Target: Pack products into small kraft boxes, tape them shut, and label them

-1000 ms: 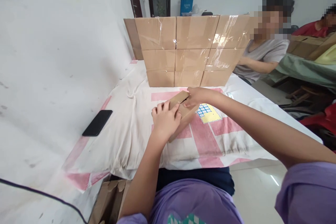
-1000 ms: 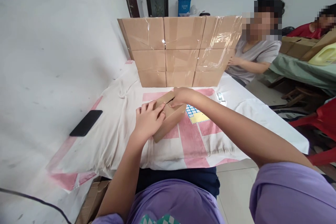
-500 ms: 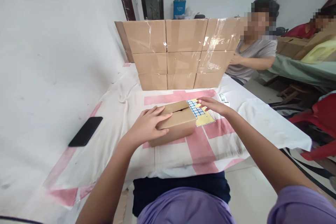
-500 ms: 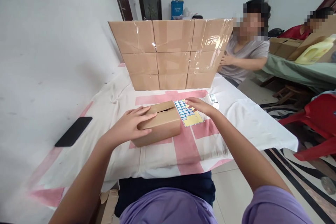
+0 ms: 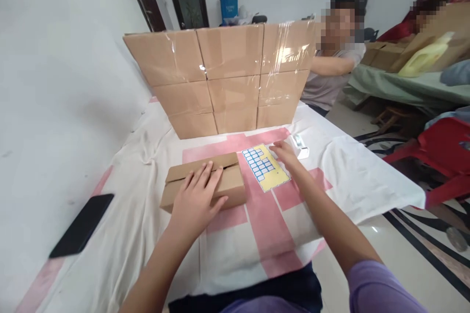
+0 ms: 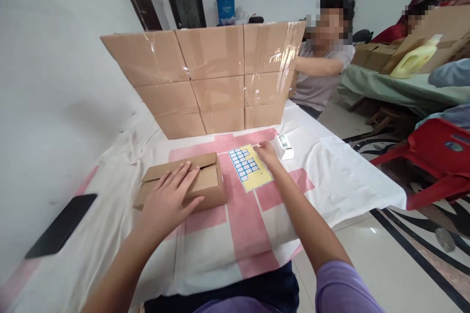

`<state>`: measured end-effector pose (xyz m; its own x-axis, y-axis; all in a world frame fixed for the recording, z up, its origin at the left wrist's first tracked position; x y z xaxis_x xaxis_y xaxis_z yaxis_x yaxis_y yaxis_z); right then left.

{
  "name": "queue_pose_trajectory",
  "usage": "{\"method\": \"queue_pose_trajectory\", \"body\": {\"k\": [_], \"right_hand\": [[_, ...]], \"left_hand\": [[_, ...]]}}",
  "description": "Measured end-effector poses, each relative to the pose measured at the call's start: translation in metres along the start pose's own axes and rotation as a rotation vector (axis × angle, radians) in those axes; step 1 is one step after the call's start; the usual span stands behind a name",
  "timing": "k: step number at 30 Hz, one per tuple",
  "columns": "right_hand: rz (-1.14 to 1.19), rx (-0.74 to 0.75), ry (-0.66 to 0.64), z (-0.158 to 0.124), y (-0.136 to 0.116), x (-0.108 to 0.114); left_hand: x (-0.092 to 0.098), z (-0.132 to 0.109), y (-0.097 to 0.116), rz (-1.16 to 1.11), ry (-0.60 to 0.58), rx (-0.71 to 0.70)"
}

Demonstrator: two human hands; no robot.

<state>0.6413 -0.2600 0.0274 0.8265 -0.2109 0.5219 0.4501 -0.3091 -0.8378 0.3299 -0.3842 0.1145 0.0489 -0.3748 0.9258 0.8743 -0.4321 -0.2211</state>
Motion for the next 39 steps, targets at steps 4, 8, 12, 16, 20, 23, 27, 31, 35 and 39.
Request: {"method": "queue_pose_trajectory", "body": {"k": [4,8,12,16,20,23,27,31,35,39], "right_hand": [[-0.172,0.035,0.055,-0.003,-0.006,-0.013],[-0.350,0.023,0.101,-0.013,-0.007,-0.030],[-0.409,-0.010,0.113,-0.017,-0.002,-0.033],[-0.348,-0.021,0.086,-0.012,0.009,-0.027],[-0.165,0.002,0.013,-0.003,0.018,-0.022],[0.048,0.053,-0.062,-0.002,0.017,-0.020],[0.364,0.066,-0.177,-0.010,0.010,-0.016],[0.573,0.026,-0.242,-0.020,0.005,-0.014],[0.764,-0.011,-0.273,-0.023,0.005,-0.017],[0.802,0.025,-0.312,-0.024,0.002,-0.020]], "left_hand": [[-0.014,0.010,-0.004,0.008,0.147,-0.054],[-0.024,0.016,-0.010,0.029,0.245,-0.060],[-0.027,0.021,-0.008,0.043,0.314,-0.061],[-0.029,0.022,-0.007,0.023,0.366,-0.052],[-0.039,0.020,-0.010,0.027,0.345,-0.066],[-0.049,0.018,-0.014,0.031,0.328,-0.090],[-0.057,0.021,-0.024,0.022,0.305,-0.156],[-0.053,0.029,-0.035,0.010,0.278,-0.182],[-0.048,0.038,-0.040,0.036,0.247,-0.183],[-0.053,0.040,-0.041,0.051,0.222,-0.195]]}}
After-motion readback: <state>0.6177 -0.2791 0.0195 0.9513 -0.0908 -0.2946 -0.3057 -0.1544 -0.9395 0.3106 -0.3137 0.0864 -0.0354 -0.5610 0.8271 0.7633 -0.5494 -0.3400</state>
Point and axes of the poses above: each hand's wrist, its own z-axis towards the middle knuckle, its own x-axis out of the back of the hand, y = z × x, the point moved 7 cm from there along z, towards the middle knuckle, and after that the axes turned 7 degrees about z, right-handed, at the moved point
